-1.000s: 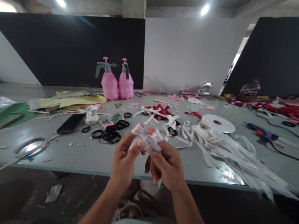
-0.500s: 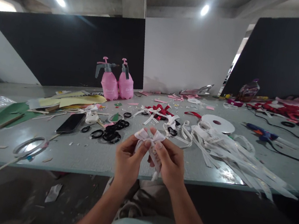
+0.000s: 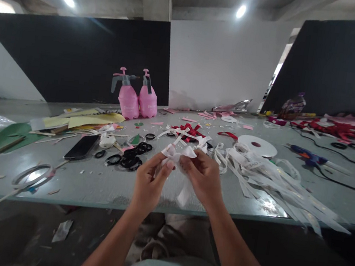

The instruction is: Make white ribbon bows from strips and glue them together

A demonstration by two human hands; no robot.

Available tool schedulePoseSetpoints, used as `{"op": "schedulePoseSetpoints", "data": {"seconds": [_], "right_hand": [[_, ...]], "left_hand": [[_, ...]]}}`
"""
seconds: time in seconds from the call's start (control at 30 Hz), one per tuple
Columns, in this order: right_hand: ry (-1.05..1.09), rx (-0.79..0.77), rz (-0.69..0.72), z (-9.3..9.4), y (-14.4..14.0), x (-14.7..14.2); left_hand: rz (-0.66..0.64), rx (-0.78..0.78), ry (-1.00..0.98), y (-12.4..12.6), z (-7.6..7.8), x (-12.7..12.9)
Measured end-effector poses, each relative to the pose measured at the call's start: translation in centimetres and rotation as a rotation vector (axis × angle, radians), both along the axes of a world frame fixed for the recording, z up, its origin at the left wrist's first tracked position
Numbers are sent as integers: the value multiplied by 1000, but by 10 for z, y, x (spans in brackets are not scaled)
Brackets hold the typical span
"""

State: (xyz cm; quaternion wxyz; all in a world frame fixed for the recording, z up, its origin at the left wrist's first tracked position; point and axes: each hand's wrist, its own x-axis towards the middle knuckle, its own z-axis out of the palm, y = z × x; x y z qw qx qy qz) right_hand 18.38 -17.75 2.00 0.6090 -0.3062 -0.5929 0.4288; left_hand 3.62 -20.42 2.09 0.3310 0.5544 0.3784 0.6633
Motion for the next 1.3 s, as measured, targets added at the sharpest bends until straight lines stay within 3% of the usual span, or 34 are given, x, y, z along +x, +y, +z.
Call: {"op": "schedulePoseSetpoints", "data": {"seconds": [0.2, 0.37, 0.5, 0.6, 0.73, 0.9, 1.03, 1.13, 1.23, 1.3], "right_hand": [[223, -121, 55, -1, 9, 5], [401, -192, 86, -4, 5, 4], [461, -183, 21, -1, 4, 5], [450, -181, 15, -3, 6, 9], [402, -188, 82, -9, 5, 10], [463, -213, 79, -8, 2, 4], [523, -196, 10, -4, 4, 8], [481, -191, 15, -5, 6, 13], [374, -198, 74, -7, 5, 14], [322, -200, 105, -8, 5, 14]], "left_hand": [[-97, 149, 386, 7, -4, -22], [-2, 196, 789, 5, -8, -23], [138, 286, 970, 1, -8, -16], [225, 441, 1053, 0, -12, -17], [221, 624, 930, 3, -21, -23], [286, 537, 823, 5, -22, -20], [267, 581, 689, 5, -23, -16], [211, 402, 409, 8, -19, -16], [-58, 68, 244, 14, -9, -13], [-165, -68, 188, 16, -1, -8]]}}
